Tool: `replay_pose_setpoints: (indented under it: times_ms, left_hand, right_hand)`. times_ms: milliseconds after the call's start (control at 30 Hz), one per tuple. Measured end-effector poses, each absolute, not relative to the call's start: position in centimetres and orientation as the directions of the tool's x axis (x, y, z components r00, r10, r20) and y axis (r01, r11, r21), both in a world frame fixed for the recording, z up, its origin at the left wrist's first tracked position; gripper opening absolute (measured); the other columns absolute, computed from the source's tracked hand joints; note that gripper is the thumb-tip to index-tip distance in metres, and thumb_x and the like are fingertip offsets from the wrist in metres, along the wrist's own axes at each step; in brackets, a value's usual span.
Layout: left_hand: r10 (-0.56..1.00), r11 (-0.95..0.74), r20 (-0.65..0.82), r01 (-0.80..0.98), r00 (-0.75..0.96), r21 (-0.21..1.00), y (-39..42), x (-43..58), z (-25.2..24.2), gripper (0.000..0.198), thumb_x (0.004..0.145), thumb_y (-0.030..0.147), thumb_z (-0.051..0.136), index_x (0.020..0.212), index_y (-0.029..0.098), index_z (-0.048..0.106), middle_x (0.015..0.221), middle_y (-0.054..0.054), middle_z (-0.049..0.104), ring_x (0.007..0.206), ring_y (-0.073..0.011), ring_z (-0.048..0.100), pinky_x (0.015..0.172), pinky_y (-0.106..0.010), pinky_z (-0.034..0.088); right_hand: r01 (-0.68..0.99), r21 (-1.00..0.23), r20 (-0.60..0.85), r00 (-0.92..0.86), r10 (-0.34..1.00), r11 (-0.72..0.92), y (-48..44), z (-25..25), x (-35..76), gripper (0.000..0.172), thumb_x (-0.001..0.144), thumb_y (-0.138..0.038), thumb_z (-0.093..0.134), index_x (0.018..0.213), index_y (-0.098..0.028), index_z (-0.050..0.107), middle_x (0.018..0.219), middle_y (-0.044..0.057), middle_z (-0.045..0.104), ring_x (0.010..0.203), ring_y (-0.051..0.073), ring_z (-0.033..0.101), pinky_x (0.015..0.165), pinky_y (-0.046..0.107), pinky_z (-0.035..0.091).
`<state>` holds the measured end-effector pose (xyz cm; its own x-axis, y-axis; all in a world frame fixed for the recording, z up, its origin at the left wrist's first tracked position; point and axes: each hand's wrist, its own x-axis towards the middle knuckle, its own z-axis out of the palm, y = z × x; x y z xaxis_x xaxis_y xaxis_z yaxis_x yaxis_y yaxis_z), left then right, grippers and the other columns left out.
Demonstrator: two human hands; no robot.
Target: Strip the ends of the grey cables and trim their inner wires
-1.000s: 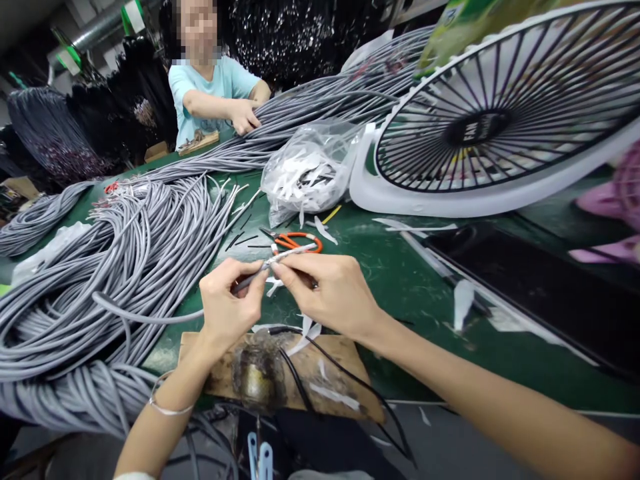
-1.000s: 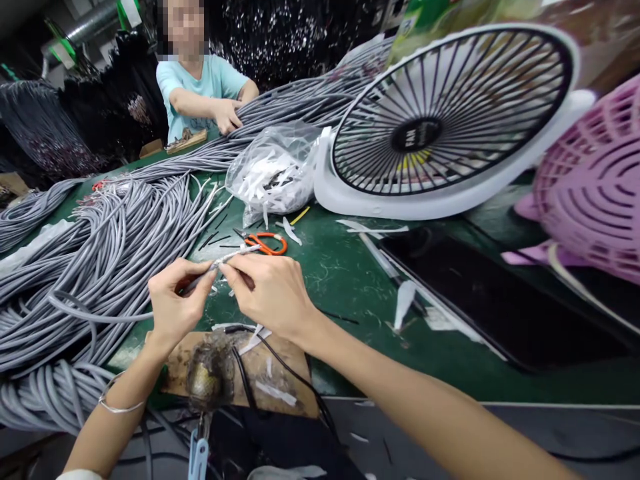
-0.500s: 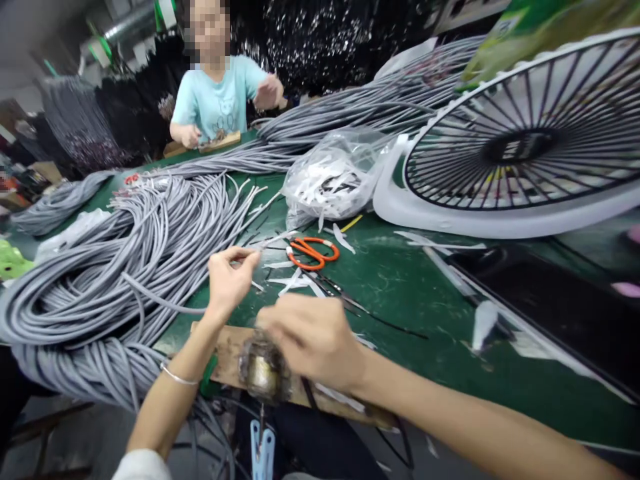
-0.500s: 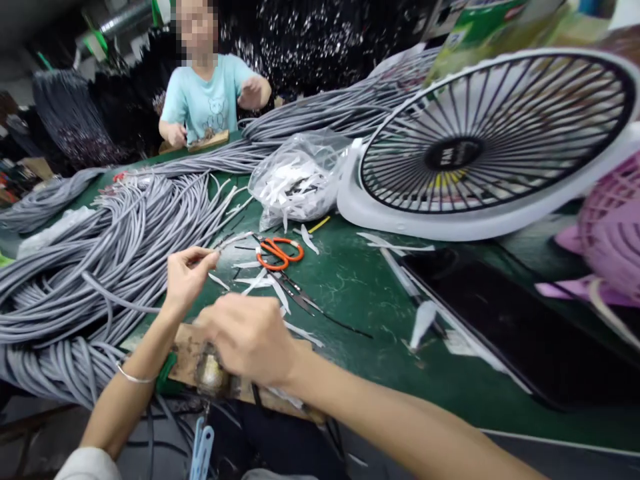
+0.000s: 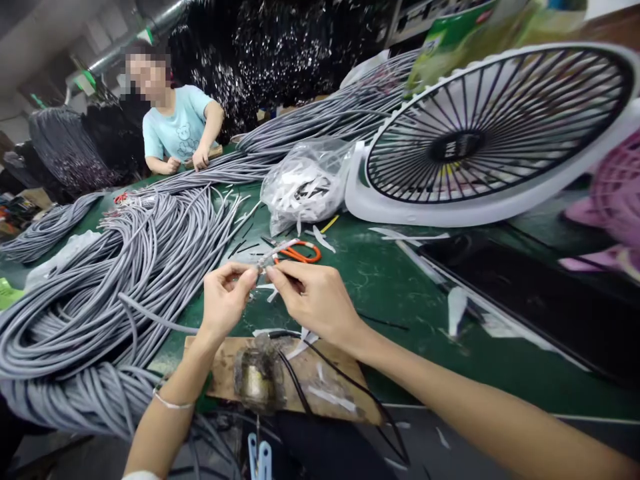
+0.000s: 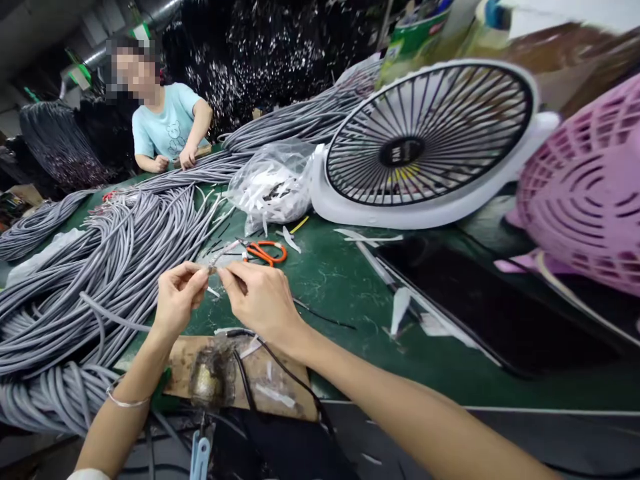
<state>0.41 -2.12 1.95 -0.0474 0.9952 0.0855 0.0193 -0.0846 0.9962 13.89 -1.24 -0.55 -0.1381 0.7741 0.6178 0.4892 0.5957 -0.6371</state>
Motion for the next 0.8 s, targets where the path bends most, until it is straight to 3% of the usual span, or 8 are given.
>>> replay_pose_setpoints:
  times_ms: [100, 233, 433, 567, 700, 800]
  left_hand:
    - [0.988, -0.144, 0.147, 0.088, -0.036, 0.986, -2.18, 0.37, 1.78, 0.027, 0.063, 0.036, 0.069, 0.062, 0.012, 0.057, 0.049, 0.005, 0.049, 0.035, -0.0008, 0.031, 0.034, -0.015, 0.026]
    - [0.953, -0.274, 0.300, 0.312, -0.037, 0.909, -2.43, 0.41, 1.57, 0.013, 0.068, 0.026, 0.064, 0.065, 0.013, 0.060, 0.059, 0.000, 0.061, 0.050, -0.0074, 0.052, 0.049, -0.017, 0.041]
    - [0.892, -0.355, 0.449, 0.547, -0.044, 0.758, -2.77, 0.68, 1.52, 0.010, 0.072, 0.019, 0.055, 0.067, 0.013, 0.061, 0.062, -0.003, 0.064, 0.054, -0.0111, 0.058, 0.053, -0.019, 0.047]
    - [0.862, -0.396, 0.507, 0.607, -0.014, 0.689, -2.83, 0.65, 1.39, 0.010, 0.074, 0.016, 0.052, 0.070, 0.013, 0.061, 0.062, -0.003, 0.065, 0.054, -0.0114, 0.060, 0.052, -0.019, 0.047]
    - [0.790, -0.466, 0.612, 0.697, 0.049, 0.546, -2.82, 0.48, 1.11, 0.014, 0.078, 0.016, 0.051, 0.074, 0.013, 0.063, 0.065, -0.005, 0.067, 0.055, -0.0117, 0.060, 0.052, -0.019, 0.047]
    - [0.699, -0.518, 0.706, 0.761, 0.113, 0.391, -2.72, 0.44, 0.91, 0.017, 0.080, 0.016, 0.050, 0.079, 0.011, 0.066, 0.066, -0.007, 0.068, 0.055, -0.0129, 0.060, 0.055, -0.021, 0.046]
  right_hand:
    - [0.412, -0.693, 0.596, -0.134, 0.792, 0.591, -1.17, -0.52, 13.87, 0.036, 0.085, -0.028, 0.043, 0.053, -0.015, 0.054, 0.044, -0.003, 0.045, 0.040, 0.007, 0.035, 0.042, 0.020, 0.027]
    - [0.359, -0.720, 0.588, -0.140, 0.797, 0.594, -1.21, -0.60, 13.70, 0.036, 0.086, -0.028, 0.043, 0.056, -0.015, 0.058, 0.044, -0.002, 0.050, 0.039, 0.008, 0.039, 0.041, 0.020, 0.030]
    - [0.543, -0.407, 0.815, -0.148, 0.561, 0.734, -1.38, -1.28, 13.49, 0.027, 0.085, -0.019, 0.046, 0.066, -0.014, 0.063, 0.060, 0.004, 0.066, 0.052, 0.013, 0.060, 0.053, 0.022, 0.042]
    - [0.559, -0.323, 0.868, -0.147, 0.475, 0.764, -1.58, -1.36, 13.47, 0.023, 0.085, -0.017, 0.048, 0.068, -0.015, 0.064, 0.063, 0.005, 0.069, 0.055, 0.015, 0.064, 0.055, 0.022, 0.044]
    - [0.514, -0.342, 0.883, -0.109, 0.456, 0.786, -1.43, -1.13, 13.56, 0.021, 0.083, -0.017, 0.049, 0.071, -0.015, 0.065, 0.064, 0.004, 0.069, 0.054, 0.014, 0.063, 0.055, 0.022, 0.046]
    - [0.406, -0.554, 0.787, -0.028, 0.616, 0.727, -0.79, -0.95, 13.58, 0.024, 0.083, -0.021, 0.050, 0.065, -0.016, 0.064, 0.057, 0.002, 0.067, 0.046, 0.012, 0.057, 0.045, 0.021, 0.043]
